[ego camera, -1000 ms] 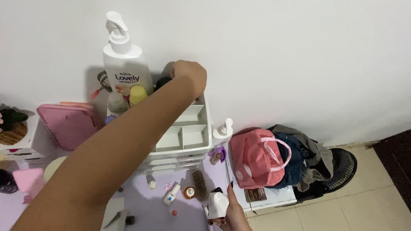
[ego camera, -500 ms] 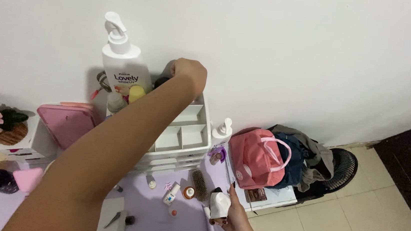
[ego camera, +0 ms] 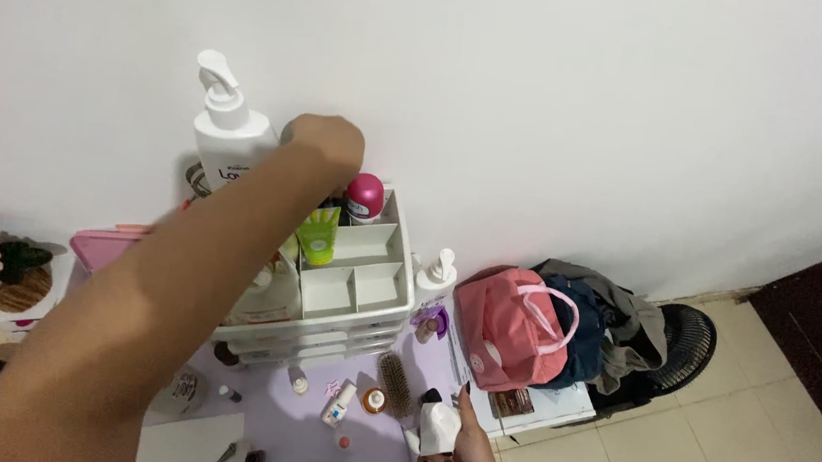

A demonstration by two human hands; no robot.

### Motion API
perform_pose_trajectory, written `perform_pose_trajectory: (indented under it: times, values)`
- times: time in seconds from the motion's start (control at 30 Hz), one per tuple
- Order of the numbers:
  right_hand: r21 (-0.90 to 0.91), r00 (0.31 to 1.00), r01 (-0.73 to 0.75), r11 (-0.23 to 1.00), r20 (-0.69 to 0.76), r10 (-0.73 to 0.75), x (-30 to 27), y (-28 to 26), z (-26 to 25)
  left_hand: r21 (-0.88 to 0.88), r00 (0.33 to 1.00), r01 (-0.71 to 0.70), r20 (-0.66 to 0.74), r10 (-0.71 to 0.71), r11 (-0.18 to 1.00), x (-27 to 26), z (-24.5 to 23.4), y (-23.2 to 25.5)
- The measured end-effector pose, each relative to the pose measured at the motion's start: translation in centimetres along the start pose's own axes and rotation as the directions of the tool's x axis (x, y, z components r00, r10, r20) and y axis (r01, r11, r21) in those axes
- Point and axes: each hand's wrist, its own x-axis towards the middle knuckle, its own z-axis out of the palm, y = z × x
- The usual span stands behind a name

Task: The person wipes several cosmetic bottles and tubes with a white tissue and places them into a white plastic organizer on a desk. Items handled include a large pump bottle, a yellow tube, a small white tube, a green tube, and a small amber bottle. The person also places a hairbrush into the organizer.

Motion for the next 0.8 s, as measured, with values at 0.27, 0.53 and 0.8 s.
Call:
perform_pose_trajectory:
  times: [0.27, 0.53, 0.8]
  values:
    - [0.001, 0.999, -0.018, 1.0, 0.042, 0.018, -1.6, -1.3, 1.6, 0.027, 0.987, 0.031, 0.156, -0.035, 0.999, -0.2, 0.4, -0.1]
    - [0.025, 0.999, -0.036, 0.999, 0.006, 0.036, -1.6, -1.4, 1.2, -0.071, 0.967, 0.11, 0.239, -0.091, 0.991, 0.0, 0.2, 0.5]
    - [-0.002, 0.999, 0.031, 1.0, -0.012, -0.031, 0.1, -0.4, 0.5, 0.047, 0.972, 0.052, 0.227, -0.061, 0.998, -2.1, -0.5, 0.7]
